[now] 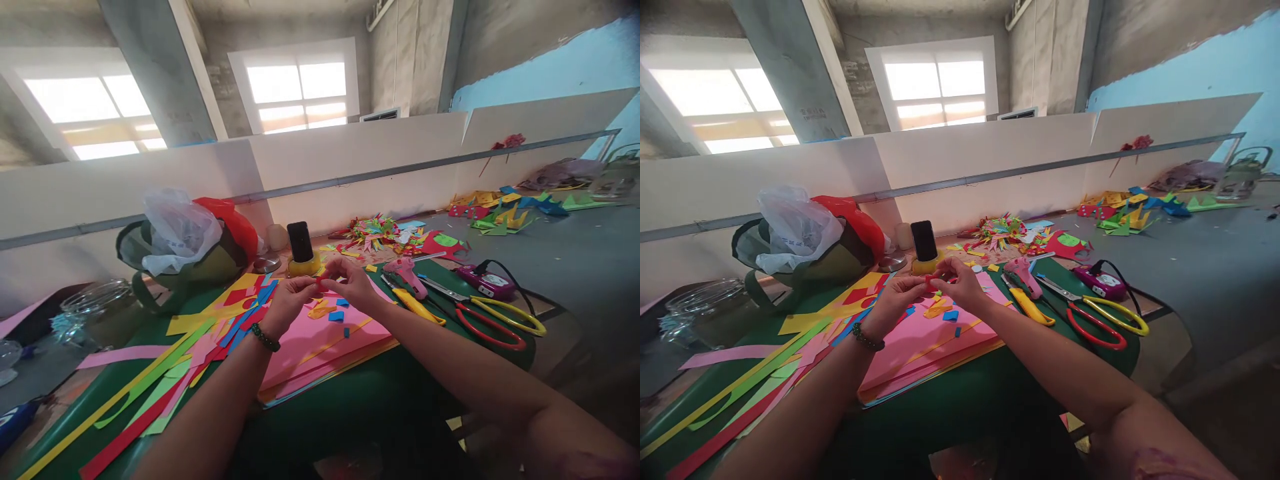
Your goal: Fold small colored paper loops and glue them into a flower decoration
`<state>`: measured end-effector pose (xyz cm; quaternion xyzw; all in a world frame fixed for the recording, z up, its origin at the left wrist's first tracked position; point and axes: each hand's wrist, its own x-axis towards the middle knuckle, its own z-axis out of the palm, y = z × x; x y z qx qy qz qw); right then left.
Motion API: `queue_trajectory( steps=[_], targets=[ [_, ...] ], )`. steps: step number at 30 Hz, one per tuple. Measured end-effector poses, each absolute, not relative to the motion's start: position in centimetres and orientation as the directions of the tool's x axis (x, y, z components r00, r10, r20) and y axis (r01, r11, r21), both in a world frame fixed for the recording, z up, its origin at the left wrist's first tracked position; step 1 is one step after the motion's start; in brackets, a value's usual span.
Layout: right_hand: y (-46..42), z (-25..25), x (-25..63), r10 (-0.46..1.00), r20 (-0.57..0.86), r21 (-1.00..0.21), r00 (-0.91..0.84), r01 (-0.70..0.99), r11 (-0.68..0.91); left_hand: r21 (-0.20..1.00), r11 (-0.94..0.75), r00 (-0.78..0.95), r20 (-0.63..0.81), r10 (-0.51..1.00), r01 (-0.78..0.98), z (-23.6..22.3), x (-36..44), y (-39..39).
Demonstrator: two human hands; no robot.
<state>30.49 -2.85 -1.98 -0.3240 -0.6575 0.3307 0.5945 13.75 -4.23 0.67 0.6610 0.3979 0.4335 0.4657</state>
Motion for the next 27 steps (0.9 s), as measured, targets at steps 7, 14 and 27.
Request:
queue_trajectory(
  steps=[7,14,27],
  targets=[
    [-3.1,-1.9,30.6,0.826,0.56,-0.828,-0.063,-0.007,0.561,0.982,-0.165,0.315,0.129,0.94,0.088,0.7,14.1,-4.5],
    [-3.4,-2.0,30.2,0.837,0.545,-0.838,-0.042,-0.05,0.543,0.997,-0.074,0.308,0.06,0.949,0.031,0.4,14.7,-5.0],
    [-3.5,-1.9,30.4,0.832,0.555,-0.832,-0.023,-0.038,0.554,0.993,-0.027,0.31,0.062,0.949,-0.116,-0.2,14.4,-4.2]
  ],
)
